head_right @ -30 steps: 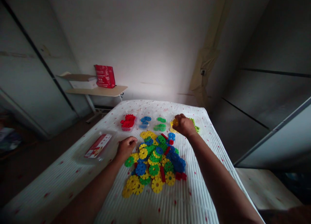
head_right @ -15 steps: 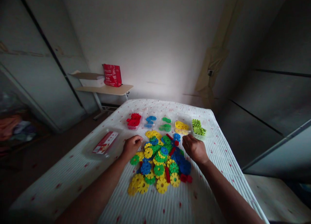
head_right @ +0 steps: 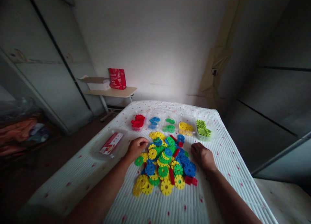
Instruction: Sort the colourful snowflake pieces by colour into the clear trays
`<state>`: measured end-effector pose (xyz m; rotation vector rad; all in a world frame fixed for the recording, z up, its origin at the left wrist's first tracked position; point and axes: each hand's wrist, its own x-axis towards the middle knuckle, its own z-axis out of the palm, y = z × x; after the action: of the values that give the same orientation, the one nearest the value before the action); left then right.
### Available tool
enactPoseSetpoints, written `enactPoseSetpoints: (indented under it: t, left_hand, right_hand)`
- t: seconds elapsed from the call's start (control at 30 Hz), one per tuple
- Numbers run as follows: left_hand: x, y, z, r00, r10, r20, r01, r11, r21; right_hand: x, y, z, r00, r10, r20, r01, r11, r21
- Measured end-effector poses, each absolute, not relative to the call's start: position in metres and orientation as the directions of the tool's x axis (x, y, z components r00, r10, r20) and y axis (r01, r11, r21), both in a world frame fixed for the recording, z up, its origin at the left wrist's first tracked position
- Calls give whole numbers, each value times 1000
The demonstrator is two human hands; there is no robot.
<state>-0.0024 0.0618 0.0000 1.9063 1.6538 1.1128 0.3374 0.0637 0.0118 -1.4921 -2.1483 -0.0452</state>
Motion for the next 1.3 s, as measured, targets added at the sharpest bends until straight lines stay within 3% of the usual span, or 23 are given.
enactPoseSetpoints:
  t: [0.23,0.43,0.6,1.3]
  left_hand:
    - [4,48,25,159,920,359,619,-376,690]
    - [9,33,39,426,831,357,677,-555,484]
    - [9,33,36,468,821,328,730,-568,380]
    - [13,34,36,422,837,350,686,-547,481]
  right_hand:
    - [338,65,10,-230,866,444,888,374,-269]
    - [338,65,9,-222,870,440,889,366,-275]
    - [338,65,10,-228,881,414,893,359,-271]
    - [337,66,8,-238,871,431,896,367,-248]
